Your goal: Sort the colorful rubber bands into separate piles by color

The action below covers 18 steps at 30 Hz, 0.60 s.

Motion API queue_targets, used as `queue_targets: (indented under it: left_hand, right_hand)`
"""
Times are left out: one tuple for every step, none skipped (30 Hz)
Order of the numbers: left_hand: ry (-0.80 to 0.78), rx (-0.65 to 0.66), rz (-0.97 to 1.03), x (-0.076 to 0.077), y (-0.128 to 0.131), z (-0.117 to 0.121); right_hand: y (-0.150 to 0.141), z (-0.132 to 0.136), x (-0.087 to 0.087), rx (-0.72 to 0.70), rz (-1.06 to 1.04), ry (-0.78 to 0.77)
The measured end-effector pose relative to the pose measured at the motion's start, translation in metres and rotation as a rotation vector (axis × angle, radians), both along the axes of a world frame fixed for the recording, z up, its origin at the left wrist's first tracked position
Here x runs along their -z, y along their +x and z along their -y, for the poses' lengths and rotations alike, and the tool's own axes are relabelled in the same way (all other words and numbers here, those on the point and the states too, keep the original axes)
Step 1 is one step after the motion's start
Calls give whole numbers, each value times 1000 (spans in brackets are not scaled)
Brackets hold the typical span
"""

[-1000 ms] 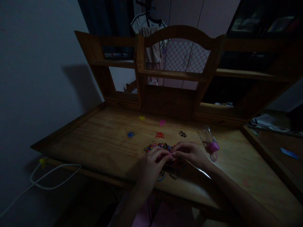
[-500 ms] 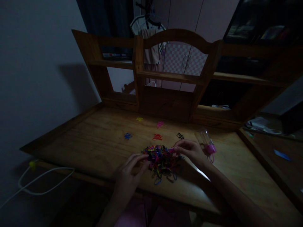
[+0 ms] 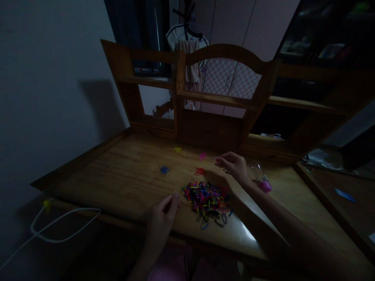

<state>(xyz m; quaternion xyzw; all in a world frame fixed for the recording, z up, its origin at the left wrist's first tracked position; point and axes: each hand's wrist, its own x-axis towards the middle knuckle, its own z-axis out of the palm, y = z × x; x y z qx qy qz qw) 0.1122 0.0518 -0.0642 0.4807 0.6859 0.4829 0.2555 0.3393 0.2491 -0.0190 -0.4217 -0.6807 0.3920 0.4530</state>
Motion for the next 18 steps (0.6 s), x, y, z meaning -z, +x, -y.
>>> queue_targets:
  left_hand:
    - [5,3,0,0,0,0]
    - [9,5,3,0,0,1]
    - [12,8,10,0,0,1]
    - [16,11,16,0,0,1]
    - [22,12,22,-1,0,1]
    - [26,14,25,-1,1,0]
    - [29,20,25,-1,1,0]
    - [31,27,24,-1,1,0]
    - [32,34,22,0,1,0]
    - [33,40,18,0,1,0]
    - [33,47,13,0,1,0]
    - [33,51,4,0,1,0]
    - [35,51,-8,1,1,0]
    - [36,51,-22,1,1,1]
    - [37,51,-34,0,1,1]
    - [38,48,-43,0,1,1]
    - [40,47,-48,0,1,1]
    - [41,48,-48,-1,1,1]
  right_hand:
    - [-8,-10,-1,12,52,47]
    - [-15,-20,-2,23,106,88]
    - [-23,-30,-2,30,140,111]
    - [-30,-39,-3,32,167,123]
    - [-36,-48,-3,31,189,126]
    - [-41,-56,-2,27,209,124]
    - [-45,-63,-1,25,233,123]
    - [-49,-69,1,26,260,121]
    - [-51,-73,2,32,286,121]
    - [-53,-77,4,41,310,122]
    - [-54,-80,6,51,333,124]
    - [-54,-81,7,61,354,125]
    - [-54,-82,9,69,373,125]
    - [-54,-83,10,76,390,125]
    - [-54,-83,10,80,404,124]
    - [-54,-83,11,84,416,125]
    - [-53,-83,11,87,423,127]
    - [-53,-82,12,89,426,129]
